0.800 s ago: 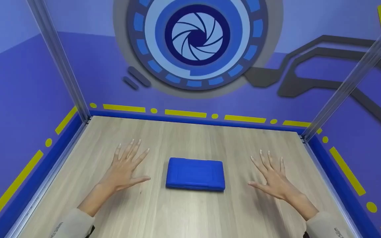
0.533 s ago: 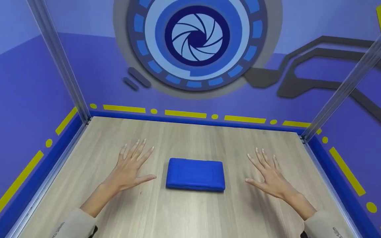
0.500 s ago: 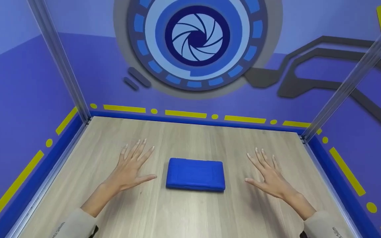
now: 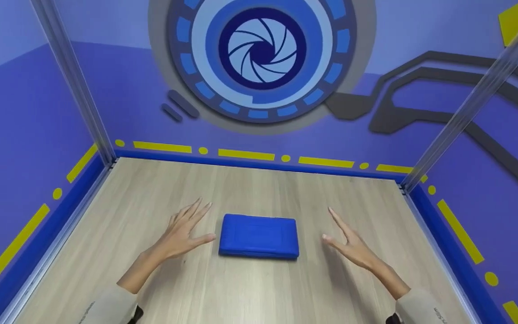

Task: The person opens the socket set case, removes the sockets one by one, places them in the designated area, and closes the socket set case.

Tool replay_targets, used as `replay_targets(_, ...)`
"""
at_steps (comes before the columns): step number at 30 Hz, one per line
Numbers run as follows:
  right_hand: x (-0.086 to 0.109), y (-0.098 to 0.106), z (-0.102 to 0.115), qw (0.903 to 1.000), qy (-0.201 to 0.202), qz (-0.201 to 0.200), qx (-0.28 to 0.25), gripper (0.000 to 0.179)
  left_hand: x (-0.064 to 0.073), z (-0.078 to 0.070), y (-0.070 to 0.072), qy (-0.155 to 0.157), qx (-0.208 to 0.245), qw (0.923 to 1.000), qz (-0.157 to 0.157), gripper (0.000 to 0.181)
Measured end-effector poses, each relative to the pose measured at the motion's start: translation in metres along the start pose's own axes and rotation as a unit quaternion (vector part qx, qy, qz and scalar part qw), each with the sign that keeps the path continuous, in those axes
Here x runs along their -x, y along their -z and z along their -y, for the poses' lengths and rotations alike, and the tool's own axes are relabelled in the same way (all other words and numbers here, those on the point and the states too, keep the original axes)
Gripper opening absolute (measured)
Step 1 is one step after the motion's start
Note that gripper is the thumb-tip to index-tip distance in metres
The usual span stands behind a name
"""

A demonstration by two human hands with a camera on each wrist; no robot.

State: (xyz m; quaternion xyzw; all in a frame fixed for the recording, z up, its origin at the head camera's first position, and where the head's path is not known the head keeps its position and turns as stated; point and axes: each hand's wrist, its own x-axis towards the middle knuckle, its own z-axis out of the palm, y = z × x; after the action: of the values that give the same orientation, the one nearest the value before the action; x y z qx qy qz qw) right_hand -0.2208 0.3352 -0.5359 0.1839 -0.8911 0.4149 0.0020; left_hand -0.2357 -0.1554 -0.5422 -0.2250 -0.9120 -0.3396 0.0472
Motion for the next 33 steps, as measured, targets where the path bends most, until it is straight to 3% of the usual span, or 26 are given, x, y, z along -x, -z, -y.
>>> replay_targets(3, 0.002, -0.008, -0.007, 0.9999, -0.004, 0.000, -0.012, 0.079, -0.002, -0.001, -0.010, 0.020, 0.027, 0.9993, 0.019, 0.091)
replay_targets(8, -0.002, -0.022, -0.017, 0.9996, 0.000, 0.007, -0.029, 0.074, -0.013, -0.001, -0.024, 0.007, 0.043, 0.9979, 0.047, 0.101)
replay_targets(13, -0.008, -0.041, -0.023, 0.9961, 0.034, 0.037, -0.073, 0.082, -0.017, 0.005, -0.040, -0.009, 0.037, 0.9978, 0.054, 0.108)
replay_targets(24, -0.016, -0.075, -0.031, 0.9846, -0.009, 0.092, -0.149, 0.093, -0.019, 0.017, -0.063, -0.012, 0.041, 0.9970, 0.065, 0.117)
replay_targets(33, -0.019, -0.088, -0.035, 0.9848, -0.009, 0.079, -0.154, 0.089, -0.029, 0.023, -0.076, -0.025, 0.024, 0.9968, 0.072, 0.121)
